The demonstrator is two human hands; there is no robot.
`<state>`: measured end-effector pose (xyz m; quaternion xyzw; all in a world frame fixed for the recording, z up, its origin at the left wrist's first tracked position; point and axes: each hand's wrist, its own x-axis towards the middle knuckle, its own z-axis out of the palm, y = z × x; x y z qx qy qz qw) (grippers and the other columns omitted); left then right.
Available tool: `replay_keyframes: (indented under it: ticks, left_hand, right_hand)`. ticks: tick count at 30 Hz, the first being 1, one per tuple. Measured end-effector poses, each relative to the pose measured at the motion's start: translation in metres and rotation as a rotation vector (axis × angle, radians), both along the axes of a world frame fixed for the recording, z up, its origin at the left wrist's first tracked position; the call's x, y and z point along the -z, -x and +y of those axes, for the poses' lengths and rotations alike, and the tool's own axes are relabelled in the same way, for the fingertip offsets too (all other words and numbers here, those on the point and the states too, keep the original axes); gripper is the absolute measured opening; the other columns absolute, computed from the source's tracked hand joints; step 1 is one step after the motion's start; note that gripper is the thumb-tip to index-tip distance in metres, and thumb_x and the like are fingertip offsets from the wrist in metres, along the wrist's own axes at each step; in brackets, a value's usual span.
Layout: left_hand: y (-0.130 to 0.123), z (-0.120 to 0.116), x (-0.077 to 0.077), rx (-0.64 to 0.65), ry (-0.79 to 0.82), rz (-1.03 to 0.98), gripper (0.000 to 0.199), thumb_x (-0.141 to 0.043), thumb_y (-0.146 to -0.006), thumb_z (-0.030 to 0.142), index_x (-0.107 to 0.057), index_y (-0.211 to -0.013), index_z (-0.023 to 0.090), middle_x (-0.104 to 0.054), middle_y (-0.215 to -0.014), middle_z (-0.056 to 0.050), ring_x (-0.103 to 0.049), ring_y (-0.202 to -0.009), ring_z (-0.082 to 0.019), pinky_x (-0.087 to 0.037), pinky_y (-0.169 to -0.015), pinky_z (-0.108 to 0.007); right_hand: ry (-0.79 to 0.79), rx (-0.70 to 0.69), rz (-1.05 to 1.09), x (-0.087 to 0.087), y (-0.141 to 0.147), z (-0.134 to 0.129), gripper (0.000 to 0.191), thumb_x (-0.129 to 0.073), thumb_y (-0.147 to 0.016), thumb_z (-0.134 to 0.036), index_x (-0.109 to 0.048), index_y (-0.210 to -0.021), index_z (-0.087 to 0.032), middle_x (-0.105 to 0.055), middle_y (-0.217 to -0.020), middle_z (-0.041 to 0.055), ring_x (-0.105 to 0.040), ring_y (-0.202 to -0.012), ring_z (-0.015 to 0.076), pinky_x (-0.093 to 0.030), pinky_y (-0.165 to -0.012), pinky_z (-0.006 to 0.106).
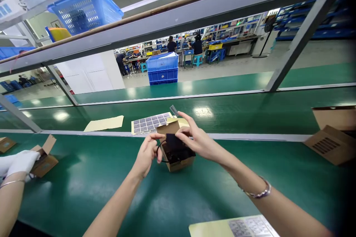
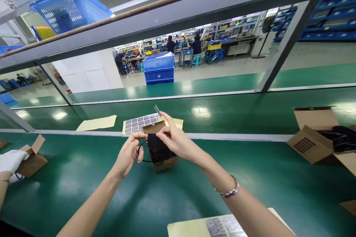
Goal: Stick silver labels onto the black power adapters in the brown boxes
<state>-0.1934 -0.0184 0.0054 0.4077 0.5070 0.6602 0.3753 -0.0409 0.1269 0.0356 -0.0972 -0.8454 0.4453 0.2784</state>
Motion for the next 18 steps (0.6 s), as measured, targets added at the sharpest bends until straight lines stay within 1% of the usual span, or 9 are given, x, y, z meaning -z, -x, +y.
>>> replay_keyframes:
  ticks: [3,5,7,8,10,12,13,15,18]
  left_hand:
    - [0.007,-0.006,-0.013,0.02,0.028,0.362,0.046,-0.064,-0.089,0.038,-0.051,-0.131,0.025,-0.057,-0.129,-0.009,-0.048,-0.055,-0.004,-0.038,-0.048,-0.02]
    - [0.007,-0.007,-0.019,0.028,0.03,0.647,0.055,-0.072,-0.082,0.026,-0.053,-0.133,0.027,-0.059,-0.127,-0.007,-0.057,-0.072,-0.01,-0.045,-0.06,-0.021]
    - [0.003,-0.006,-0.02,0.02,0.012,0.801,0.048,-0.071,-0.082,0.02,-0.058,-0.128,0.026,-0.063,-0.115,-0.005,-0.06,-0.09,-0.016,-0.049,-0.072,-0.024]
    - [0.001,-0.006,-0.02,0.016,0.007,0.83,0.044,-0.069,-0.082,0.018,-0.06,-0.124,0.024,-0.064,-0.111,-0.005,-0.06,-0.095,-0.018,-0.05,-0.075,-0.025]
    - [-0.004,-0.007,-0.018,0.002,0.024,0.835,0.043,-0.069,-0.079,0.017,-0.061,-0.12,0.023,-0.065,-0.108,-0.004,-0.061,-0.095,-0.018,-0.052,-0.076,-0.026]
    - [-0.009,-0.01,-0.015,-0.025,0.058,0.808,0.044,-0.068,-0.077,0.015,-0.06,-0.119,0.023,-0.065,-0.108,-0.003,-0.062,-0.092,-0.018,-0.052,-0.075,-0.025]
    - [-0.011,-0.011,-0.014,-0.038,0.073,0.79,0.044,-0.068,-0.076,0.015,-0.06,-0.119,0.023,-0.066,-0.108,-0.003,-0.062,-0.092,-0.018,-0.053,-0.075,-0.025]
    - [-0.014,-0.015,-0.012,-0.041,0.087,0.753,0.045,-0.067,-0.076,0.015,-0.06,-0.119,0.024,-0.067,-0.107,-0.002,-0.063,-0.092,-0.017,-0.054,-0.076,-0.025]
    - [-0.019,-0.019,-0.01,-0.006,0.066,0.709,0.046,-0.068,-0.074,0.015,-0.06,-0.118,0.024,-0.067,-0.107,-0.001,-0.064,-0.091,-0.016,-0.055,-0.077,-0.024]
  right_hand:
    - [0.006,-0.066,-0.086,-0.007,-0.005,0.01,0.07,-0.044,-0.101,-0.04,-0.007,-0.156,-0.018,-0.064,-0.077,-0.0018,-0.058,-0.066,0.017,-0.047,-0.061,0.029]
    - [0.032,-0.121,-0.117,-0.009,-0.007,0.013,0.068,-0.042,-0.102,-0.041,-0.007,-0.156,-0.021,-0.064,-0.079,-0.0018,-0.056,-0.065,0.0158,-0.045,-0.059,0.028]
    - [0.041,-0.135,-0.128,-0.009,-0.008,0.014,0.068,-0.042,-0.102,-0.043,-0.008,-0.156,-0.022,-0.065,-0.084,-0.0004,-0.058,-0.069,0.0164,-0.047,-0.062,0.029]
    - [0.02,-0.098,-0.117,-0.009,-0.009,0.013,0.067,-0.044,-0.101,-0.043,-0.012,-0.156,-0.022,-0.066,-0.089,0.0012,-0.06,-0.074,0.0173,-0.049,-0.066,0.031]
    - [-0.079,0.078,-0.053,-0.012,-0.014,0.011,0.062,-0.05,-0.097,-0.044,-0.028,-0.151,-0.023,-0.064,-0.102,0.0062,-0.062,-0.086,0.0199,-0.052,-0.076,0.035]
    - [-0.168,0.289,0.05,-0.017,-0.024,0.005,0.046,-0.056,-0.094,-0.045,-0.051,-0.135,-0.025,-0.058,-0.115,0.0092,-0.06,-0.098,0.0221,-0.052,-0.084,0.037]
    - [-0.163,0.342,0.095,-0.02,-0.03,0.002,0.036,-0.058,-0.093,-0.045,-0.059,-0.123,-0.025,-0.057,-0.117,0.0089,-0.06,-0.101,0.0223,-0.051,-0.086,0.037]
    - [-0.028,0.296,0.111,-0.026,-0.041,-0.007,0.024,-0.058,-0.093,-0.046,-0.064,-0.101,-0.025,-0.06,-0.107,0.0063,-0.06,-0.095,0.0203,-0.052,-0.082,0.033]
    - [0.261,0.088,-0.02,-0.028,-0.049,-0.021,0.028,-0.059,-0.093,-0.048,-0.061,-0.085,-0.022,-0.06,-0.082,0.0015,-0.059,-0.076,0.0154,-0.05,-0.067,0.027]
